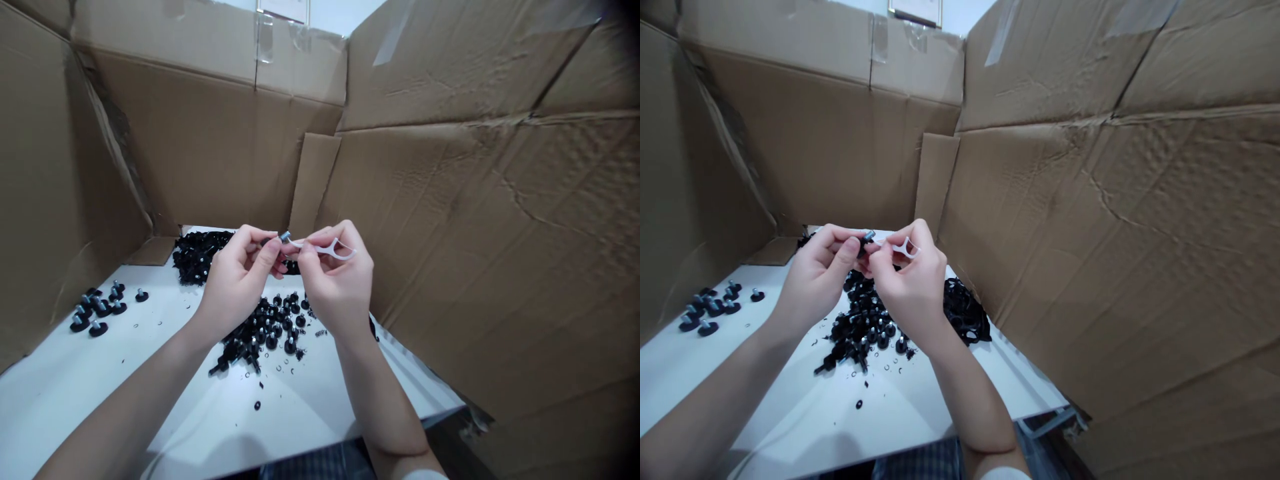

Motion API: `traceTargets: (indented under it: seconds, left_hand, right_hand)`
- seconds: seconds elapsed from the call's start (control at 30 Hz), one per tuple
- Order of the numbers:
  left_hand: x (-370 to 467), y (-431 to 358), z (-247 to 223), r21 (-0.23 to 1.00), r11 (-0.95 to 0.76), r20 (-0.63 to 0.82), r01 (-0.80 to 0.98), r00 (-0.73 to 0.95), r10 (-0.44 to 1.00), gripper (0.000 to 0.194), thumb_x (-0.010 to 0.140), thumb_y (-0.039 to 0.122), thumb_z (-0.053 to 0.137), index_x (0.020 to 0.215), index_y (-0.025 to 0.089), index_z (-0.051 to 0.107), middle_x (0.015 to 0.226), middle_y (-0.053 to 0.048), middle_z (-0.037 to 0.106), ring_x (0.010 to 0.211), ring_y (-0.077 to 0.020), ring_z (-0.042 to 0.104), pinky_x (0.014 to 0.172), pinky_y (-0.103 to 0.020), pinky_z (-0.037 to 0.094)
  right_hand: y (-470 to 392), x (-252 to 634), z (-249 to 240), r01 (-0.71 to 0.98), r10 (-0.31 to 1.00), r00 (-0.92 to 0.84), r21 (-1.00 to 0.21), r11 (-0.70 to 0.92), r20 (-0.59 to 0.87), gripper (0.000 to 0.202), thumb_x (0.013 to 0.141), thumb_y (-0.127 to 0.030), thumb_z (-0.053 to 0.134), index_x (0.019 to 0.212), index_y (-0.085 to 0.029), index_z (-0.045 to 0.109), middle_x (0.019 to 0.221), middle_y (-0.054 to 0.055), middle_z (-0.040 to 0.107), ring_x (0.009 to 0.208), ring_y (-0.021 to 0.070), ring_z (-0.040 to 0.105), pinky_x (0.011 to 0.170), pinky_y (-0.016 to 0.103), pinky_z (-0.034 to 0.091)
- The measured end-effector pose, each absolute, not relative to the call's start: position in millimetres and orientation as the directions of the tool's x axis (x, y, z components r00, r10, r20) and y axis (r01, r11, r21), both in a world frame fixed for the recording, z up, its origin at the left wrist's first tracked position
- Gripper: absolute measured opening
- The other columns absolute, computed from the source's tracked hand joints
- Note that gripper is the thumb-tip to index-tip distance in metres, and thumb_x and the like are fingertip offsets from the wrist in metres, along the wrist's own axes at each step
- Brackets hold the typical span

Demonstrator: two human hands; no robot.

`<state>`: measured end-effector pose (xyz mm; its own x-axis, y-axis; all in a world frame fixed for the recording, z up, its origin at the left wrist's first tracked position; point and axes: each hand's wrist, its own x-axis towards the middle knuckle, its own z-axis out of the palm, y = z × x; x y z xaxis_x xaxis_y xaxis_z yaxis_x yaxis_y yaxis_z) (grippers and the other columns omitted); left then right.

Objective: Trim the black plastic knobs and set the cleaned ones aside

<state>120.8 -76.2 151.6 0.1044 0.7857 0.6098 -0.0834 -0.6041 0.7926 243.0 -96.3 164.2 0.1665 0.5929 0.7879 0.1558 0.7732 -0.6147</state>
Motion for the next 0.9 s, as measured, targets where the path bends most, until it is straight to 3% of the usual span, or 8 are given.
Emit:
traceTargets:
  seconds: [0.17,0.37,0.47,0.6,0.9]
  left_hand:
    - [123.4,-75.3,148.4,0.760,-0.648,0.645,0.039,0.066,0.761,0.026,0.086,0.044,0.056,0.095,0.020,0.057,0.085,-0.004,0.071,0.071,-0.0152,0.066,0.068,-0.026,0.051]
    - [126.2,-73.3,145.1,0.645,-0.731,0.745,0.222,0.030,0.666,0.019,0.084,0.036,0.060,0.095,0.020,0.059,0.082,-0.002,0.068,0.070,-0.0141,0.063,0.066,-0.024,0.047]
    - [126.9,-72.2,144.1,0.679,-0.714,0.720,0.168,0.038,0.693,0.020,0.085,0.037,0.059,0.096,0.020,0.060,0.082,-0.002,0.069,0.069,-0.0151,0.063,0.064,-0.025,0.047]
    - [126.2,-72.5,144.4,0.721,-0.685,0.685,0.107,0.047,0.727,0.023,0.085,0.040,0.058,0.097,0.020,0.059,0.088,-0.005,0.071,0.075,-0.0169,0.066,0.065,-0.025,0.049]
    - [125.3,-72.3,143.9,0.697,-0.700,0.701,0.155,0.061,0.711,0.023,0.089,0.040,0.053,0.099,0.020,0.056,0.088,-0.004,0.071,0.073,-0.0146,0.066,0.067,-0.025,0.049]
  right_hand:
    - [-94.1,241.7,162.6,0.263,0.585,0.198,-0.618,0.741,0.787,0.018,0.076,-0.015,0.055,0.073,-0.024,0.040,0.068,-0.004,0.057,0.063,0.0114,0.064,0.057,0.025,0.055]
    - [-94.1,244.0,163.8,0.474,0.561,0.175,-0.568,0.672,0.809,0.017,0.072,-0.014,0.053,0.069,-0.023,0.039,0.063,-0.005,0.049,0.053,0.0079,0.048,0.047,0.022,0.041]
    - [-93.5,244.7,164.7,0.474,0.560,0.173,-0.567,0.674,0.810,0.018,0.071,-0.014,0.053,0.067,-0.023,0.038,0.062,-0.006,0.047,0.052,0.0074,0.043,0.046,0.021,0.039]
    - [-92.2,244.2,164.3,0.423,0.555,0.164,-0.567,0.707,0.815,0.019,0.072,-0.015,0.054,0.068,-0.023,0.037,0.063,-0.005,0.047,0.055,0.0083,0.046,0.049,0.022,0.044]
    - [-93.2,243.0,165.5,0.384,0.552,0.186,-0.577,0.721,0.813,0.018,0.072,-0.013,0.054,0.068,-0.023,0.039,0.062,-0.006,0.047,0.055,0.0083,0.050,0.050,0.022,0.047]
